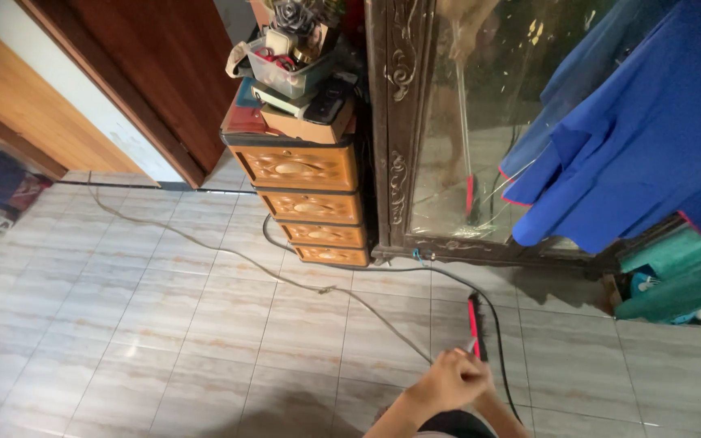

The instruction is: The recorder is sweeping the tiled floor of a house using a broom, moving through different areas.

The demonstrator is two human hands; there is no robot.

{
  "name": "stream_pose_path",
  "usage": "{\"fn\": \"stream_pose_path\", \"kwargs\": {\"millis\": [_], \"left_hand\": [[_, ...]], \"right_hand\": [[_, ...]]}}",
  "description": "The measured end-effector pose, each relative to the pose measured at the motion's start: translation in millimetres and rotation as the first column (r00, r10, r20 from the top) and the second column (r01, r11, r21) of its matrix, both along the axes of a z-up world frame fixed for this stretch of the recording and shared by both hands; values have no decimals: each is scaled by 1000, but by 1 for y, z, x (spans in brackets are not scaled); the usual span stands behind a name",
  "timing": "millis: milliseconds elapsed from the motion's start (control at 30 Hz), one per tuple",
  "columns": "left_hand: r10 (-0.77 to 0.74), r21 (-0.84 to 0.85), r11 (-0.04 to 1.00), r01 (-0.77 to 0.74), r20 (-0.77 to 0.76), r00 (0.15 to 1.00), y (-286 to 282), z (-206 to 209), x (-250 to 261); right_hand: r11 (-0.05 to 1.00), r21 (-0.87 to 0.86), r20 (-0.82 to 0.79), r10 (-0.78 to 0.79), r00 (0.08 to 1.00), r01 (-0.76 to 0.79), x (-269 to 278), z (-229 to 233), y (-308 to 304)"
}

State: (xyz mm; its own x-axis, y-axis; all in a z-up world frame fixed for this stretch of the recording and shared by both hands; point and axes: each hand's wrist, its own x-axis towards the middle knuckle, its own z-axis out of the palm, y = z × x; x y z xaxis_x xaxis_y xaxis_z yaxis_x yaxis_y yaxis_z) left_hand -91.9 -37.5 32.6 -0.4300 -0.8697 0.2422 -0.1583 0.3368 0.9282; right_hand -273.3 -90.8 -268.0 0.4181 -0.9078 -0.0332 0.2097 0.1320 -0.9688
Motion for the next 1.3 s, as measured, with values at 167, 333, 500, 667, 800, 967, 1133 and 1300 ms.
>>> {"fn": "stream_pose_path", "kwargs": {"millis": [167, 333, 500, 667, 800, 967, 1133, 1300], "left_hand": [[305, 228, 919, -322, 108, 946, -12, -14, -27], [285, 182, 915, -360, 342, 896, -25, 19, -40], [230, 133, 951, -280, 304, 925, -30, 87, -63], [162, 128, 972, -199, 255, 953, -31, 137, -76], [91, -162, 982, -96, -38, 995, -51, 142, -73], [-40, -31, 999, 35, -156, 987, -72, 92, -67], [306, 519, 830, -207, -112, 946, -71, 6, -58], [488, 305, 814, -494, 102, 867, -53, 8, -38]], "right_hand": [[938, -338, -366, -52, 929, -80, 20, 49, -11], [906, -212, -568, 191, 801, -367, 52, 222, -14], [727, -547, -496, 120, 860, -416, 37, 314, -18], [880, -441, -503, -78, 861, -178, 10, 311, -21], [864, -504, -533, -314, 786, 3, -32, 224, -34], [832, -530, -583, -218, 783, -162, -77, 146, -63], [725, -538, -770, -214, 602, -431, -27, 159, -66], [813, -276, -822, 76, 564, -512, 38, 98, -68]]}}
